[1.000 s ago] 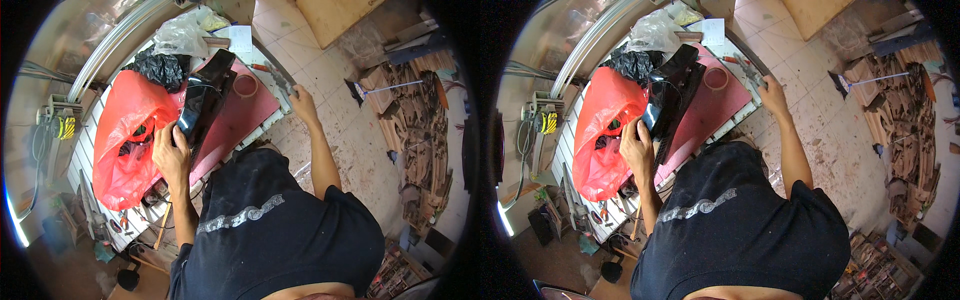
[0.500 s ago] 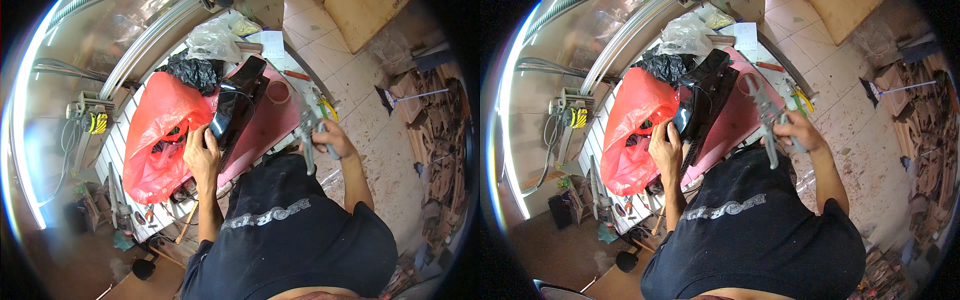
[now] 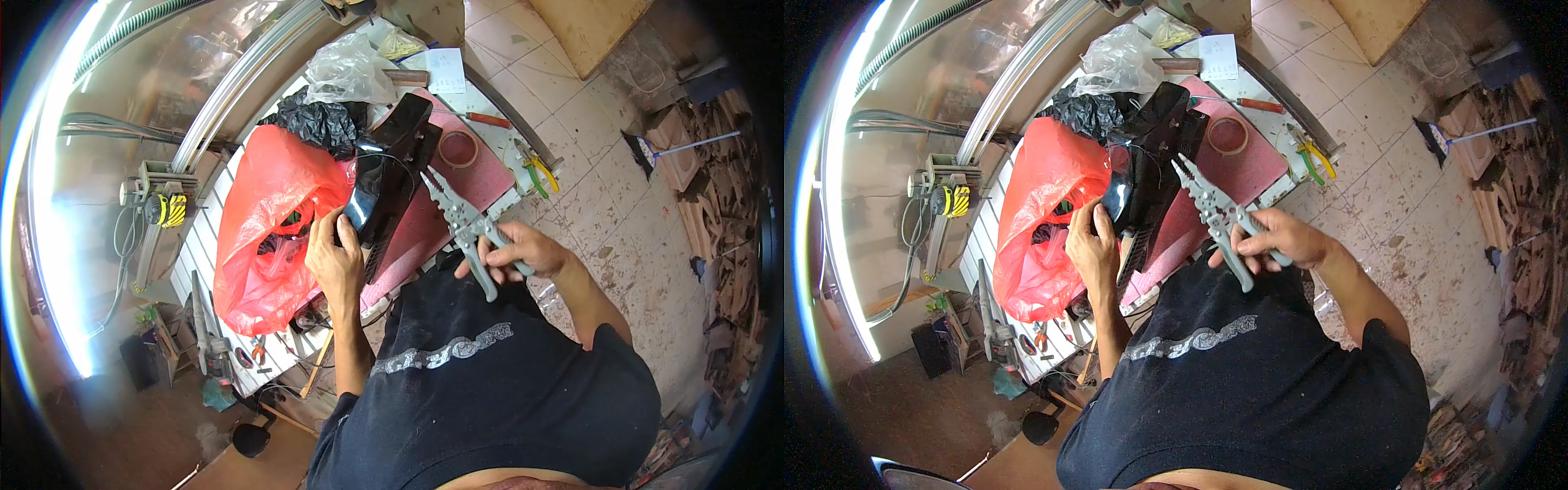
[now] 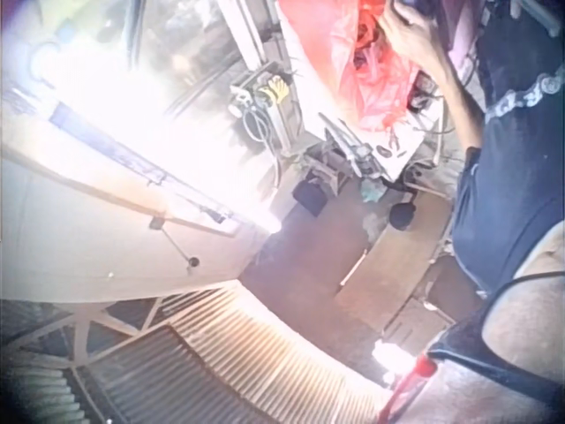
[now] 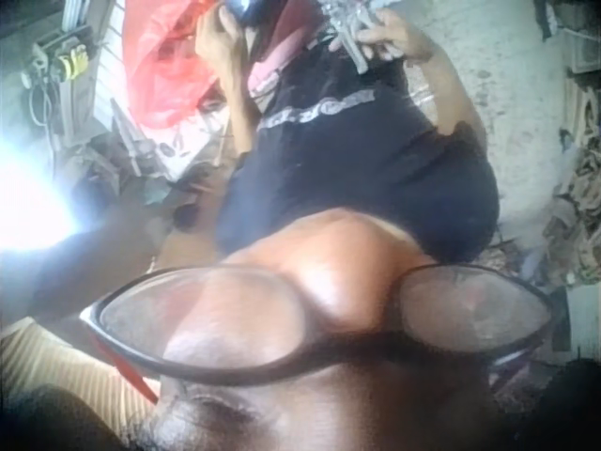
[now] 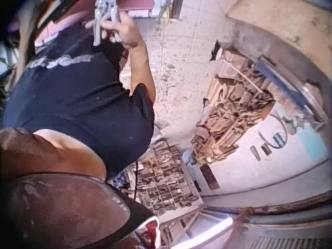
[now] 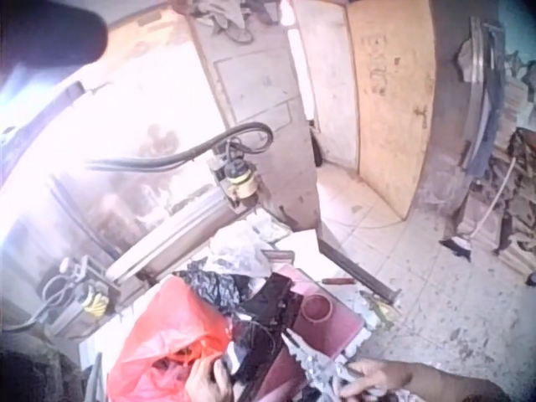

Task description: The person solders wires inside the body of an electric guitar and then applies adhesive tape to secure a component.

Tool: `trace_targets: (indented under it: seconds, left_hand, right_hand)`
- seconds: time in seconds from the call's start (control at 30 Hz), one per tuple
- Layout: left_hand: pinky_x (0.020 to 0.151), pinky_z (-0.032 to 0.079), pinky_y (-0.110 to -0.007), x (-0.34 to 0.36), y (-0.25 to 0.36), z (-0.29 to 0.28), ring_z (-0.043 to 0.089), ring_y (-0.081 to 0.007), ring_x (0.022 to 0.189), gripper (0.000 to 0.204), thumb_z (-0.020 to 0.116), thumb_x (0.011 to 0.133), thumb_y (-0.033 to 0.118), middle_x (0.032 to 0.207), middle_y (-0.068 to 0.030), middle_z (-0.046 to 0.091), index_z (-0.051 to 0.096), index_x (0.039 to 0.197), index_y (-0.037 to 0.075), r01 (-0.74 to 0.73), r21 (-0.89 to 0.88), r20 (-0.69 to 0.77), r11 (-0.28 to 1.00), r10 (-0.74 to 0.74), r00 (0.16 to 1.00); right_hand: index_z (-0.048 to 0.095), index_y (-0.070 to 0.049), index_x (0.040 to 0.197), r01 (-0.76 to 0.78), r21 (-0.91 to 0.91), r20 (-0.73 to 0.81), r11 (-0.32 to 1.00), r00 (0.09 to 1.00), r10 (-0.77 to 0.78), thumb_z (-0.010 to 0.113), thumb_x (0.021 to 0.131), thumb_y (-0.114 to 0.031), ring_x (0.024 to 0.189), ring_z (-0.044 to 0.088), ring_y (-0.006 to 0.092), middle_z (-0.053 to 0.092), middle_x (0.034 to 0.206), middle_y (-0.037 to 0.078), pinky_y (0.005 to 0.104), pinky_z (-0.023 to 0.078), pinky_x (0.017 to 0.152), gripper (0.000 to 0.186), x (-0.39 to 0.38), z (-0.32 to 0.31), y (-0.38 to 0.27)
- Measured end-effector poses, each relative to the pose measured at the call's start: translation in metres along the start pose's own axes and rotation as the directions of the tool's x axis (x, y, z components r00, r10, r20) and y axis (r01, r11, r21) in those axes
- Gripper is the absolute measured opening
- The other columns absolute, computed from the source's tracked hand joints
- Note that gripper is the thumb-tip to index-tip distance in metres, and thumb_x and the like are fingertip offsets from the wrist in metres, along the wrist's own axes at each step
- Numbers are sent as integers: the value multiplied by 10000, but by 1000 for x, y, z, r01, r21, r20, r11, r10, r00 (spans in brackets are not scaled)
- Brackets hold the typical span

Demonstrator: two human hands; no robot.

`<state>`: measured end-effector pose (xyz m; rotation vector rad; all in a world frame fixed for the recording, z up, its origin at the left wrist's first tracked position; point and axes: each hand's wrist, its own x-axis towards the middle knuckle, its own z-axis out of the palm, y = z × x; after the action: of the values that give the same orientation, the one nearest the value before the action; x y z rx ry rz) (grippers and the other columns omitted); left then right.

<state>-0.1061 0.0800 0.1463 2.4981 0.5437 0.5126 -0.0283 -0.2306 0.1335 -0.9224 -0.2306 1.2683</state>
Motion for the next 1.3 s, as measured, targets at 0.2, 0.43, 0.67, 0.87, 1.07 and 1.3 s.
trace_targets:
  seconds: [0.2, 0.43, 0.67, 0.87, 1.07, 1.3]
  left_hand:
    - [821, 536, -441, 0, 1, 0, 697, -372, 925, 217, 586, 1013, 152, 1006, -189, 712, 735, 1103, 22, -21, -7, -1, 1000, 21, 1000]
    - [787, 538, -411, 0, -2, 2, 717, -327, 862, 239, 573, 1034, 175, 960, -178, 727, 738, 1093, 11, -38, 37, -18, 999, 39, 999]
    - [798, 535, -435, -3, -1, 1, 693, -370, 895, 215, 590, 1004, 145, 990, -188, 706, 736, 1115, 33, -24, 41, -1, 999, 24, 1000]
    - [800, 536, -435, -3, -1, 2, 694, -370, 898, 217, 594, 999, 146, 983, -191, 703, 735, 1119, 34, -13, 34, -7, 999, 14, 1000]
    - [799, 538, -427, -4, 3, -1, 698, -359, 894, 214, 586, 1006, 134, 985, -188, 704, 731, 1122, 26, -10, 39, 6, 999, 10, 1000]
    - [798, 538, -427, -3, 5, -1, 697, -356, 890, 212, 584, 1012, 135, 987, -185, 706, 730, 1119, 24, -7, 34, 9, 999, 7, 1000]
  right_hand:
    - [686, 11, 1041, -13, -73, 34, 997, 999, 15, 594, 888, -55, 860, 632, 113, 717, 1234, 249, 264, 516, 788, 190, 18, -32, -15]
    - [667, 57, 1032, -174, -138, 66, 975, 981, 184, 575, 870, -10, 910, 723, 230, 712, 1162, 266, 277, 583, 739, 198, 25, -51, -37]
    - [665, 56, 1025, -230, -253, 67, 940, 965, 254, 576, 867, -17, 983, 749, 279, 708, 1170, 268, 358, 640, 811, 196, 32, -56, -63]
    - [639, 50, 1034, -242, -328, 77, 913, 957, 281, 600, 890, -48, 948, 752, 275, 713, 1153, 259, 375, 652, 783, 178, 36, -66, -69]
    - [635, 38, 1032, -250, -325, 74, 912, 955, 288, 604, 911, -56, 948, 753, 275, 718, 1149, 245, 386, 655, 774, 157, 37, -68, -73]
    - [637, -5, 974, -242, -365, 45, 899, 960, 277, 616, 931, -116, 919, 736, 223, 736, 1069, 186, 372, 631, 725, 121, 35, -66, -75]
